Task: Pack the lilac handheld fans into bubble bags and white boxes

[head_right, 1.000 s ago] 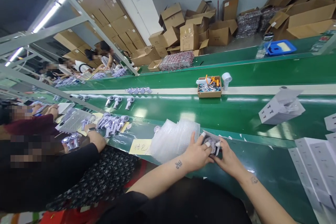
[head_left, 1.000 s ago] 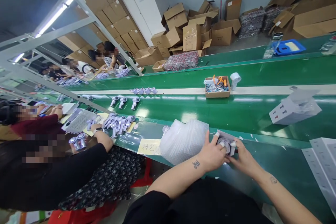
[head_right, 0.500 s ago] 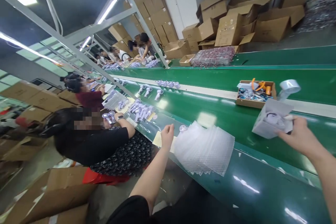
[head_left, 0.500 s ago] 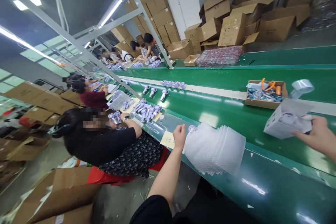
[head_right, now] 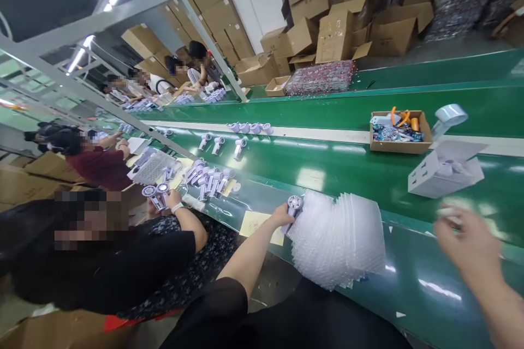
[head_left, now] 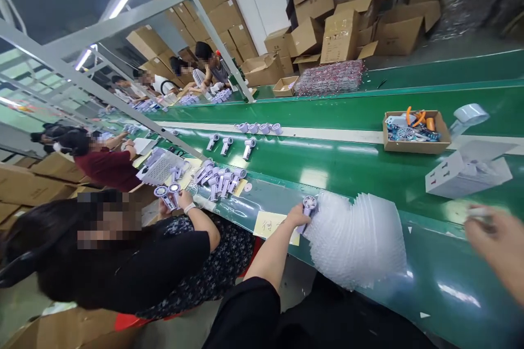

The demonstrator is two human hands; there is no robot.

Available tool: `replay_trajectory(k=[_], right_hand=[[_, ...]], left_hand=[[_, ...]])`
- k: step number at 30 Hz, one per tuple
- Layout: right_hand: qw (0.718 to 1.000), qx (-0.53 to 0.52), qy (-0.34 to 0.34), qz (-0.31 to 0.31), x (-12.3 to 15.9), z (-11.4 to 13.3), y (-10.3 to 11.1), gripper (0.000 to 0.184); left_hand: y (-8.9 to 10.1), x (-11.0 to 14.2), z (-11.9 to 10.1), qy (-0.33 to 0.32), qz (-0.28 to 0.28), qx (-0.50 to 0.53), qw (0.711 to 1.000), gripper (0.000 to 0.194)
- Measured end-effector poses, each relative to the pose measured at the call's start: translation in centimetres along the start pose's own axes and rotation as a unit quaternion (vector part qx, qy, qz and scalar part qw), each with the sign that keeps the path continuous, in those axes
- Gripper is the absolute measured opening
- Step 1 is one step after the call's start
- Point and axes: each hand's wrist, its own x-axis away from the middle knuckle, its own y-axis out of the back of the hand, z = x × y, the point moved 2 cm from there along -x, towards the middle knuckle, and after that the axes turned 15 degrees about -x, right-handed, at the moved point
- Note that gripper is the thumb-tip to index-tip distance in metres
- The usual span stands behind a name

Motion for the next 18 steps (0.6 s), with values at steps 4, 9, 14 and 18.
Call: replay_trajectory(k=[4,9,14,18], right_hand=[[0.949,-0.24,-0.135,0.151,9.3,3.2,-5.6,0.027],[0.741,-0.544,-0.354,0.174,14.9,7.5,-10.0,0.038],[0.566,-0.695,-0.399,0.193,14.6,8.5,-9.5,0.042],[0.617,-0.674,-0.403,0.046,15.0,4.6,-5.7,0.033]], left_hand=[[1.5,1.4,0.0,-0.01,-0.06,0.047,0.997,0.022],[0.1,6.7,-3.3,-0.08,-0.022,0.189,0.978,0.034],[-7.4,14.4,-10.0,-0.273,0.202,0.268,0.902,0.044],[-10.3,15.8,-13.2,-0.449,-0.018,-0.102,0.887,0.032]])
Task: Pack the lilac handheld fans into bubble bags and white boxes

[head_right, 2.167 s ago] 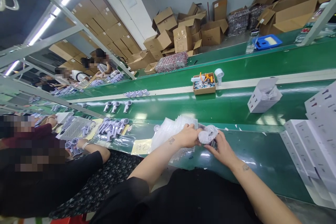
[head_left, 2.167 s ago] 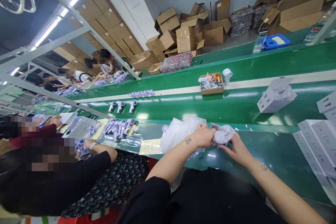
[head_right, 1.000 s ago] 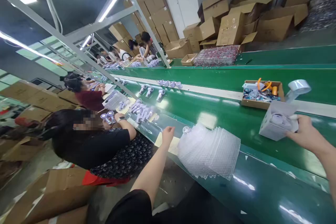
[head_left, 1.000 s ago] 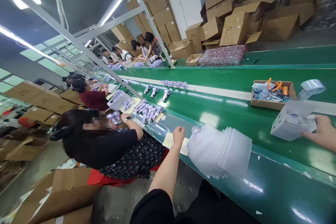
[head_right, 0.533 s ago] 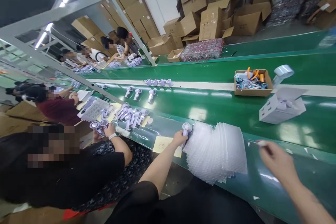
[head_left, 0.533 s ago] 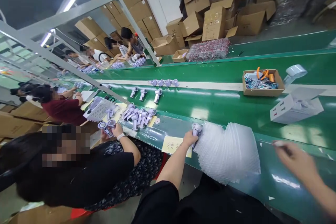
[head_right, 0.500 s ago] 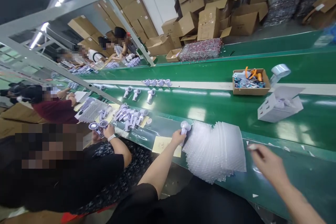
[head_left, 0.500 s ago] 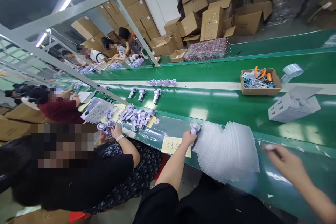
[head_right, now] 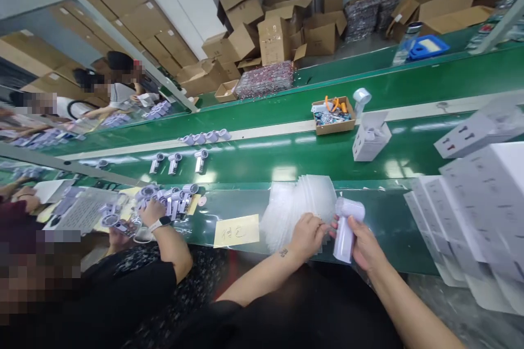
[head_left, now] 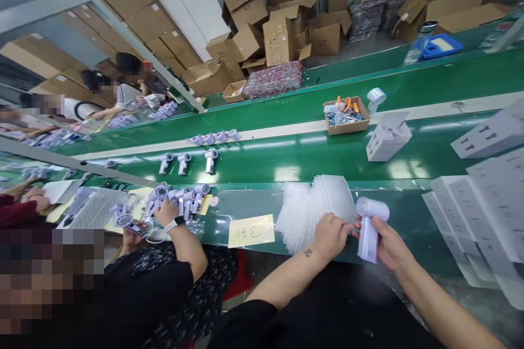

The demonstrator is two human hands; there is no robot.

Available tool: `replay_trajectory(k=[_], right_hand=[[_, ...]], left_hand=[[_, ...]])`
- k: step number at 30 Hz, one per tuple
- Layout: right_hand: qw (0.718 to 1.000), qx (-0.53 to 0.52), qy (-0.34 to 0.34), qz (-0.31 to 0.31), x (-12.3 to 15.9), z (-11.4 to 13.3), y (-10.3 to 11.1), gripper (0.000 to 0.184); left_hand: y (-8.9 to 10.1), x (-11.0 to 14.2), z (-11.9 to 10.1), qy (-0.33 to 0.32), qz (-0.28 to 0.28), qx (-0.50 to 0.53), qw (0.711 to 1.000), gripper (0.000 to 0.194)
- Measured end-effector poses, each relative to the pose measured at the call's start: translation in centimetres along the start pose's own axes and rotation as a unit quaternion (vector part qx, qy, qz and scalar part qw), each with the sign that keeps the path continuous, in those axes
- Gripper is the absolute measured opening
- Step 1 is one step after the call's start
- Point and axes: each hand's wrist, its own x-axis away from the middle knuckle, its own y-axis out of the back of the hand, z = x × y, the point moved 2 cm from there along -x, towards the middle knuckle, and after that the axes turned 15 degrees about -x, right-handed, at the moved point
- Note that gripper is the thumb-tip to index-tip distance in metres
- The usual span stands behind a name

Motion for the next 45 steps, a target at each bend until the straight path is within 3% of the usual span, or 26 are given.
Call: replay_trajectory(k=[2,4,7,9,13,17,20,22,23,26,29,32,35,39,41,43,45], right_hand=[[0.998,0.003,0.018,-0.063,1.0,1.6,2.6,0.029],[0.995,0.008,-0.007,-0.098,2.1,2.6,4.7,0.025],[0.996,0.01,-0.039,-0.08,3.4,3.1,6.6,0.023],[0.997,0.013,-0.044,-0.055,3.9,3.0,7.0,0.025],[0.997,-0.006,-0.072,-0.014,4.5,2.6,6.4,0.035],[0.992,-0.011,-0.116,0.058,4.2,2.3,4.2,0.039],[0.991,0.018,-0.1,0.084,3.7,2.4,2.7,0.037],[0.992,0.043,-0.09,0.078,3.7,2.3,2.3,0.035],[0.992,0.051,-0.088,0.072,3.8,2.2,2.2,0.033],[0.993,0.052,-0.092,0.051,4.3,1.7,2.0,0.028],[0.996,0.041,-0.075,0.015,4.9,1.4,1.8,0.032],[0.997,0.044,-0.049,-0.034,5.2,0.9,1.7,0.045],[0.997,0.05,-0.05,-0.021,5.4,0.3,1.4,0.047],[0.999,-0.012,-0.01,-0.05,5.2,-0.2,1.7,0.031],[0.995,-0.027,-0.015,-0.092,5.4,-0.4,2.1,0.028],[0.994,0.003,-0.033,-0.108,6.0,-0.6,2.5,0.026],[0.991,0.094,-0.027,-0.09,7.1,0.0,2.6,0.024]], left_hand=[[-0.8,-1.4,-0.3,-0.111,0.009,-0.218,0.969,0.026],[-1.7,-3.0,-0.2,-0.175,0.07,-0.338,0.922,0.026],[-2.3,-5.0,-0.2,-0.184,0.138,-0.379,0.896,0.017],[-1.9,-5.8,-0.6,-0.176,0.129,-0.369,0.903,0.017],[0.0,-5.9,-1.5,-0.114,0.054,-0.307,0.943,0.024],[0.9,-4.8,-2.1,-0.09,0.051,-0.09,0.991,0.022],[1.2,-4.0,-1.8,0.01,0.04,0.104,0.994,0.024],[1.5,-3.5,-1.5,0.065,0.0,0.172,0.983,0.026],[1.7,-3.3,-1.5,0.059,-0.027,0.176,0.982,0.025],[2.2,-2.1,-1.7,-0.059,-0.124,0.098,0.986,0.023],[2.0,-0.6,-1.8,-0.183,-0.17,0.003,0.968,0.024],[1.7,0.4,-2.4,-0.235,-0.168,-0.033,0.957,0.025],[1.9,0.4,-3.7,-0.249,-0.158,-0.038,0.955,0.025],[2.2,0.6,-4.9,-0.348,-0.055,-0.053,0.934,0.025],[2.2,0.6,-4.4,-0.275,-0.016,-0.014,0.961,0.022],[1.9,0.2,-3.5,-0.12,0.019,0.062,0.991,0.019],[1.7,0.0,-3.0,0.013,0.065,0.146,0.987,0.017]])
